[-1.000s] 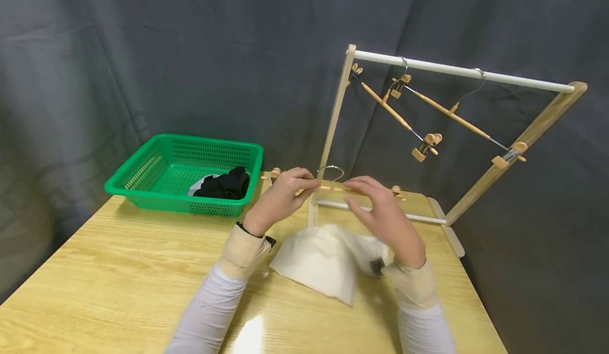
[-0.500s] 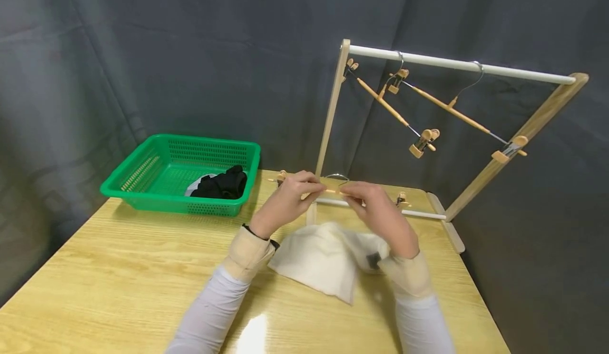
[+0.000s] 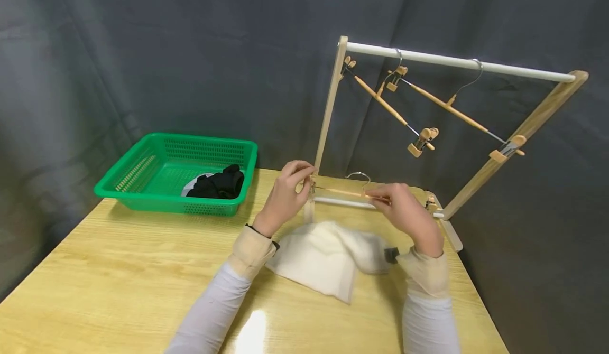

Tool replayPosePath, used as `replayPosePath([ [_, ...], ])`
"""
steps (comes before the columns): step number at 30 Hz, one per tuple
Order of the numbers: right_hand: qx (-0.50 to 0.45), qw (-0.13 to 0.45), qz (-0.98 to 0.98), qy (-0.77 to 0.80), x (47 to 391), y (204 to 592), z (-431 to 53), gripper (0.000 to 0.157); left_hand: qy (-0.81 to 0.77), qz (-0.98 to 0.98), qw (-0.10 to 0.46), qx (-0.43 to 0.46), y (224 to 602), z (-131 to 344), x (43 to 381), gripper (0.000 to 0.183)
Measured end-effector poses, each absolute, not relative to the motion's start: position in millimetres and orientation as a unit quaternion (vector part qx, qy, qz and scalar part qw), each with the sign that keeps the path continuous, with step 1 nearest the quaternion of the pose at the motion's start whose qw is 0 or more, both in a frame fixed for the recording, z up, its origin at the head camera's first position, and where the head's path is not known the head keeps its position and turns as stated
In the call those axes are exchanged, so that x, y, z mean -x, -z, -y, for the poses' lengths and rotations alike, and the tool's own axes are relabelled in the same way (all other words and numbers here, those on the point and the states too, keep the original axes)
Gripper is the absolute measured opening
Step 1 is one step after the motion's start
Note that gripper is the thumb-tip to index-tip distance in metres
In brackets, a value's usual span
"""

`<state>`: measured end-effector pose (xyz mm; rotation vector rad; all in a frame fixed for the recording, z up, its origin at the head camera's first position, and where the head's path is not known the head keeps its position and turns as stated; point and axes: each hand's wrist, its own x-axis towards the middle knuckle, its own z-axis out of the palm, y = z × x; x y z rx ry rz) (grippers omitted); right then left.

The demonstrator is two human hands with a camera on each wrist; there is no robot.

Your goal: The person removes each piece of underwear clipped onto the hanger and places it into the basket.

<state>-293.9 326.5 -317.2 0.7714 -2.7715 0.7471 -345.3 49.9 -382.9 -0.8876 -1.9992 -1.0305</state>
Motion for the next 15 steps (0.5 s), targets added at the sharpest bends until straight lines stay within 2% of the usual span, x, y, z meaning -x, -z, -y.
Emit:
replayPosePath([
  [8,-0.200,0.105,0.945,-0.236,293,311,-362,0.024,0.515,0.763,0.288,0.264,395,-61,374,0.029],
  [11,-0.194,0.105,0.945,-0.243,293,314,-370,0.022,0.568,0.751,0.247,0.228,404,-65,384,0.030],
  [15,-0.185,0.108,0.946,-0.243,294,319,-378,0.021,0.601,0.750,0.192,0.197,416,-70,394,0.040],
])
